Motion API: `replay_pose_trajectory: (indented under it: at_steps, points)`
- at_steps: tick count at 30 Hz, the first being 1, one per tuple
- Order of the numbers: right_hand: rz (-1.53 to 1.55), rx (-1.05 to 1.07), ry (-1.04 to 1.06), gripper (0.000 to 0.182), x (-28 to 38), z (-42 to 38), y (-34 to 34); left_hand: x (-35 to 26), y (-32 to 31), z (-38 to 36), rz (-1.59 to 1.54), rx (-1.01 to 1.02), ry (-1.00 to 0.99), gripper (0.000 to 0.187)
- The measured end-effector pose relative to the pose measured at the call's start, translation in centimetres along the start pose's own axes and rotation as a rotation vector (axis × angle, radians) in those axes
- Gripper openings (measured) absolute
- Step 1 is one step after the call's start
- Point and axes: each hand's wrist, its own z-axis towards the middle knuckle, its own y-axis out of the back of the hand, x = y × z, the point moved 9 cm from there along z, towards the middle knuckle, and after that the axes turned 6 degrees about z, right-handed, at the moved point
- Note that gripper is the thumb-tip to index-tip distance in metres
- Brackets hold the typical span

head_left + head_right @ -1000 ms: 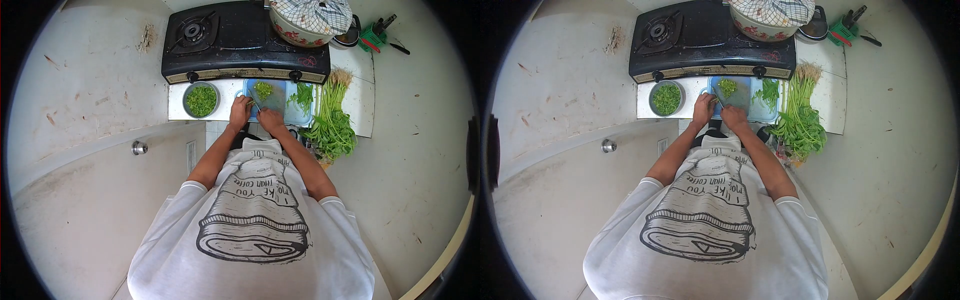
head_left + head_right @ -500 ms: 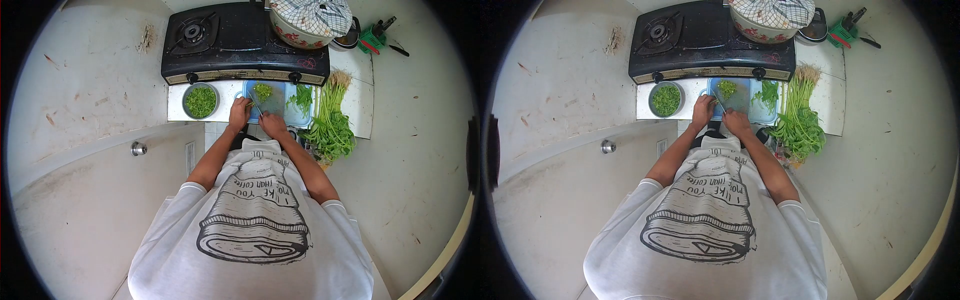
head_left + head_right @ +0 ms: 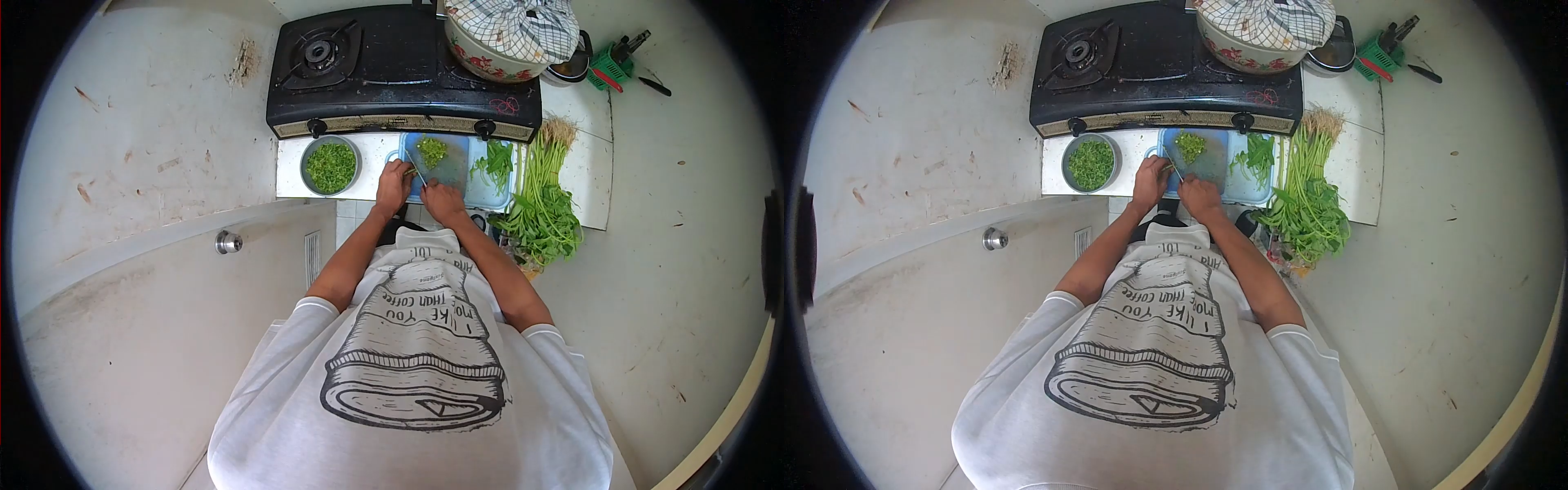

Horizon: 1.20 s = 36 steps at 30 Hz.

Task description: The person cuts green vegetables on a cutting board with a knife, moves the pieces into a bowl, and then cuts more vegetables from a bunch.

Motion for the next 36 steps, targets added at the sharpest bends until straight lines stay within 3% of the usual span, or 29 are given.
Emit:
replay_pose_trajectory:
  at_steps: [36]
  points:
    - [0.082, 0.073, -0.025, 0.044, -0.7, -0.8, -0.3, 0.2, 0.0, 0.0, 0.023, -0.043, -0.023, 0.013]
